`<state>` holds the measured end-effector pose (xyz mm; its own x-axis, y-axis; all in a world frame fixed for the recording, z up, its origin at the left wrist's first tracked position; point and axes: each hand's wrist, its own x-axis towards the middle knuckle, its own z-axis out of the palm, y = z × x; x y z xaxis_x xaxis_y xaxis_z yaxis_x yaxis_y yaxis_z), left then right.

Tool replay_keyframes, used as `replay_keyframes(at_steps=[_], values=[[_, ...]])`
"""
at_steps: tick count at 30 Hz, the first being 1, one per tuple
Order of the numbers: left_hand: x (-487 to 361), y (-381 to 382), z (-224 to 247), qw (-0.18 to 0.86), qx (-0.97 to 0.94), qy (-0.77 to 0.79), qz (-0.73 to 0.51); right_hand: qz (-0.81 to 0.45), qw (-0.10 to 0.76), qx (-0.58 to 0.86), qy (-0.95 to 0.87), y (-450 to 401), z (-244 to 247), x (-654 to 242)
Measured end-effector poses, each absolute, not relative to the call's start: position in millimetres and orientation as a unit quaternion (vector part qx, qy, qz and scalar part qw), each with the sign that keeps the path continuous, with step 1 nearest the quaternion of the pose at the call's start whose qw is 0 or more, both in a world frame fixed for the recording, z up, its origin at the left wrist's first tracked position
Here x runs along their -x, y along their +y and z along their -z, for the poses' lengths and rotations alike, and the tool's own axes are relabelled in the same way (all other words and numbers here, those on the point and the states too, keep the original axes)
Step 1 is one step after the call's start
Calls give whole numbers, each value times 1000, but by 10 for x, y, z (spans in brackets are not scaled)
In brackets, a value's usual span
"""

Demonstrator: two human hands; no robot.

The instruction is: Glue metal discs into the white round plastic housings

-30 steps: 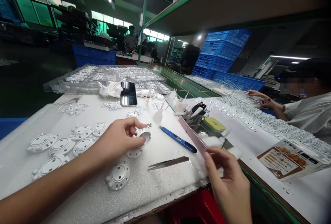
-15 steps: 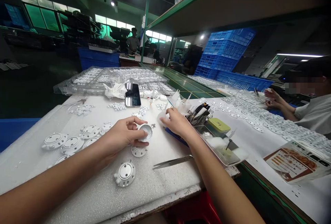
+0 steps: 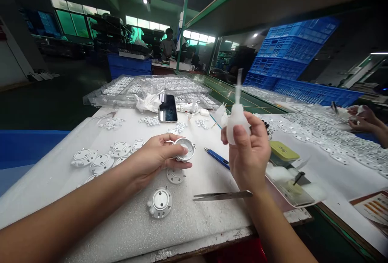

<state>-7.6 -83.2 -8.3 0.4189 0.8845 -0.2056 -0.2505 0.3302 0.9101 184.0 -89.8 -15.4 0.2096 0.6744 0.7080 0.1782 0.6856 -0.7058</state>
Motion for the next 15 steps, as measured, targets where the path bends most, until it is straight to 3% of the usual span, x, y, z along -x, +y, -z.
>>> replay_keyframes(at_steps=[3,10,15], values=[[72,-842,61,730,-420,369,-394,-174,722,335,-580,-941,187,-1829],[44,-881,38,733,-407,380,-390,-11,763,310,-567,-964,256,-1801],[34,-890,49,740,-397,380,-388,-7,776,261,-574,-980,261,-1773]])
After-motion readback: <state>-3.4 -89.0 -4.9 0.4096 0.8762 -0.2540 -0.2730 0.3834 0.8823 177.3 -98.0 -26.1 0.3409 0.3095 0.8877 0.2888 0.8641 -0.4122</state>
